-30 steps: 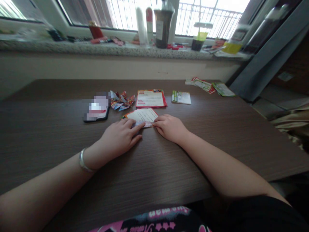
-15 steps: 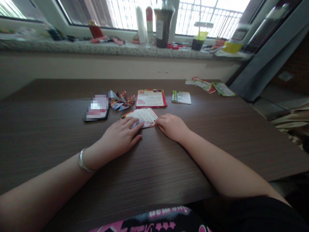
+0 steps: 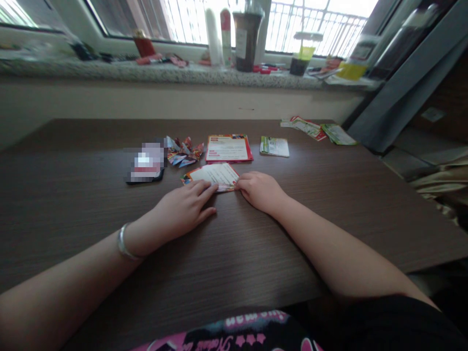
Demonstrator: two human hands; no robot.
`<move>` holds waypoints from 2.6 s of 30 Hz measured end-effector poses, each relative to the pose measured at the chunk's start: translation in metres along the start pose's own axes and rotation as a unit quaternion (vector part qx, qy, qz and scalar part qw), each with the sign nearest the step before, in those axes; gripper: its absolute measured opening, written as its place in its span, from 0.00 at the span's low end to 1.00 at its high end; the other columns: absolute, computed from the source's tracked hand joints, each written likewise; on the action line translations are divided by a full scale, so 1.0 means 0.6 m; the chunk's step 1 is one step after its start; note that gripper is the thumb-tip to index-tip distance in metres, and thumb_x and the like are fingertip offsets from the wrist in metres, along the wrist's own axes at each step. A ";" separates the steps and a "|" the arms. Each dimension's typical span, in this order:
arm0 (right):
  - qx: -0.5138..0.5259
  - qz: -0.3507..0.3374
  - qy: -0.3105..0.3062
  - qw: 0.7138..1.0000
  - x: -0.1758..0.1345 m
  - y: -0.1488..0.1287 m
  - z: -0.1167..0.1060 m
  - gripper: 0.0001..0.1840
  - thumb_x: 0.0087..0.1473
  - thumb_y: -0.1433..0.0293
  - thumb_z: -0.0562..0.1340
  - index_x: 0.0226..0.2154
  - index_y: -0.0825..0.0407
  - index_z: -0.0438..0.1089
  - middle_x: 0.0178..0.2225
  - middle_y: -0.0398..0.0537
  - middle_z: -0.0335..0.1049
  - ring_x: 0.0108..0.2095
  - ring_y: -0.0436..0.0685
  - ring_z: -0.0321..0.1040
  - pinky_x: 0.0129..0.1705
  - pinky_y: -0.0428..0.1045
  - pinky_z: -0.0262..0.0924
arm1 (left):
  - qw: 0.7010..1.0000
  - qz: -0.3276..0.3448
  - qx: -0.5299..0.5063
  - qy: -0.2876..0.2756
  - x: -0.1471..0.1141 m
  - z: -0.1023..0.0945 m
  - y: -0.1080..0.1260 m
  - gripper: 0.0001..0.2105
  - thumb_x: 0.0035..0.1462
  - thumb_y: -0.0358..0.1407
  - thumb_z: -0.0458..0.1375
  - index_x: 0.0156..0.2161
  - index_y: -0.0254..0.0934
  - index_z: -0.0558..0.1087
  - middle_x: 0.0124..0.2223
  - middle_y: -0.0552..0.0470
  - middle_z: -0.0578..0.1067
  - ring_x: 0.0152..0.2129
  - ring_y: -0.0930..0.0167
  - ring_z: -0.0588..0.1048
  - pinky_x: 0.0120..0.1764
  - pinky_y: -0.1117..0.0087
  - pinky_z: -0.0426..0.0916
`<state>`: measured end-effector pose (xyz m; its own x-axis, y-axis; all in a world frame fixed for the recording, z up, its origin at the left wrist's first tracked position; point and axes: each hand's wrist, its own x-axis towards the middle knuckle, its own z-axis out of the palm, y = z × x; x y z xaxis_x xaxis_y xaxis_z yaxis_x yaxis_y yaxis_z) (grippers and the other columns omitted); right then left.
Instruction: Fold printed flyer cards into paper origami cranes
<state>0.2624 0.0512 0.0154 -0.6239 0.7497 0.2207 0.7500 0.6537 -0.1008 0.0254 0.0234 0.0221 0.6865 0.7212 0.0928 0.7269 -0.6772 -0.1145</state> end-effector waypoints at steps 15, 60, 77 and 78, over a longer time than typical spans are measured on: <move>-0.013 0.023 -0.023 0.999 -0.005 -0.002 -0.013 0.14 0.60 0.70 0.56 0.40 0.47 0.77 0.41 0.46 0.76 0.41 0.55 0.71 0.41 0.49 0.62 | 1.000 -0.008 0.000 -0.001 -0.006 -0.003 0.003 0.24 0.65 0.45 0.48 0.64 0.41 0.60 0.55 0.40 0.68 0.52 0.59 0.67 0.53 0.59 0.65; -0.054 -0.008 -0.058 0.997 -0.008 -0.041 -0.027 0.17 0.62 0.69 0.53 0.44 0.50 0.76 0.44 0.51 0.75 0.43 0.57 0.70 0.45 0.51 0.62 | 1.000 0.007 0.006 0.018 -0.008 0.000 0.002 0.24 0.65 0.45 0.47 0.63 0.39 0.61 0.52 0.39 0.69 0.49 0.58 0.68 0.50 0.58 0.65; -0.073 0.028 -0.070 0.994 0.000 -0.057 -0.038 0.16 0.62 0.67 0.53 0.38 0.52 0.76 0.41 0.51 0.74 0.42 0.58 0.70 0.42 0.51 0.63 | 1.000 -0.007 0.009 0.010 -0.006 -0.014 0.008 0.21 0.65 0.40 0.49 0.62 0.46 0.63 0.55 0.39 0.69 0.50 0.57 0.70 0.51 0.54 0.66; -0.073 0.026 -0.070 0.995 -0.001 -0.056 -0.038 0.17 0.62 0.67 0.52 0.37 0.52 0.76 0.41 0.51 0.74 0.42 0.58 0.70 0.42 0.51 0.63 | 1.000 -0.003 0.006 0.002 -0.007 -0.016 0.005 0.21 0.65 0.40 0.49 0.62 0.46 0.63 0.56 0.40 0.68 0.52 0.56 0.69 0.53 0.54 0.65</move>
<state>0.2424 0.0266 0.0407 -0.5998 0.7960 0.0814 0.7999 0.5991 0.0354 0.0250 0.0172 0.0306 0.6820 0.7247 0.0980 0.7309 -0.6707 -0.1265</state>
